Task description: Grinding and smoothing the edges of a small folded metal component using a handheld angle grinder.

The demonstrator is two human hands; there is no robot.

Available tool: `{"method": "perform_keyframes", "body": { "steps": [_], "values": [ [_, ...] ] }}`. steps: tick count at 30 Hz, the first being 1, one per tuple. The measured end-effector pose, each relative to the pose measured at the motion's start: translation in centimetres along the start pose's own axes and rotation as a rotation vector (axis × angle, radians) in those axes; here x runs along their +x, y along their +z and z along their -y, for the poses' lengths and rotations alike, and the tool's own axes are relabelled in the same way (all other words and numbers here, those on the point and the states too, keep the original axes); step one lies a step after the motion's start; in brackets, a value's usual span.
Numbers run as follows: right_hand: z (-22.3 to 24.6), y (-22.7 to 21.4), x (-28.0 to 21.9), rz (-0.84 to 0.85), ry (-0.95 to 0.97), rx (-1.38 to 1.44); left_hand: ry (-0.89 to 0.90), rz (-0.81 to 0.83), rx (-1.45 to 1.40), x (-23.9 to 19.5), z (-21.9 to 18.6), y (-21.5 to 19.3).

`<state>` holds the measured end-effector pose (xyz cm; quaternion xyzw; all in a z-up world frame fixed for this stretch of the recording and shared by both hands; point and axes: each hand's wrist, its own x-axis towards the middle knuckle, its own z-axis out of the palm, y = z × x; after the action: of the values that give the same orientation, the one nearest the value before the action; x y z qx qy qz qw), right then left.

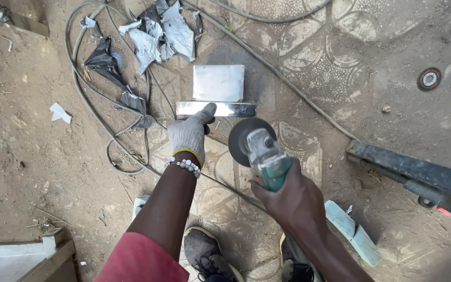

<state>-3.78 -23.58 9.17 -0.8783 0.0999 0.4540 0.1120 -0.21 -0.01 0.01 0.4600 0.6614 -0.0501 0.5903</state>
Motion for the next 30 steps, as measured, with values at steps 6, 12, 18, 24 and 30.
{"method": "perform_keyframes", "body": {
  "steps": [6, 12, 18, 24, 30],
  "values": [
    [1.6, -1.0, 0.9, -0.026, -0.117, 0.066, 0.101, 0.006, 0.261, 4.6, 3.1, 0.2],
    [2.9, -2.6, 1.5, -0.043, -0.111, 0.053, 0.107, 0.015, 0.245, 3.3, 2.5, 0.2],
    [1.0, -1.4, 1.3, -0.023, -0.116, 0.004, 0.102, 0.009, 0.269, 5.3, 3.7, -0.1],
    [1.8, -1.7, 1.4, -0.093, -0.157, 0.026, 0.099, 0.007, 0.211, 3.0, 2.4, 0.1],
    [1.4, -1.1, 2.7, -0.111, -0.179, -0.025, 0.118, 0.013, 0.185, 3.7, 3.0, 0.2]
  ]
}}
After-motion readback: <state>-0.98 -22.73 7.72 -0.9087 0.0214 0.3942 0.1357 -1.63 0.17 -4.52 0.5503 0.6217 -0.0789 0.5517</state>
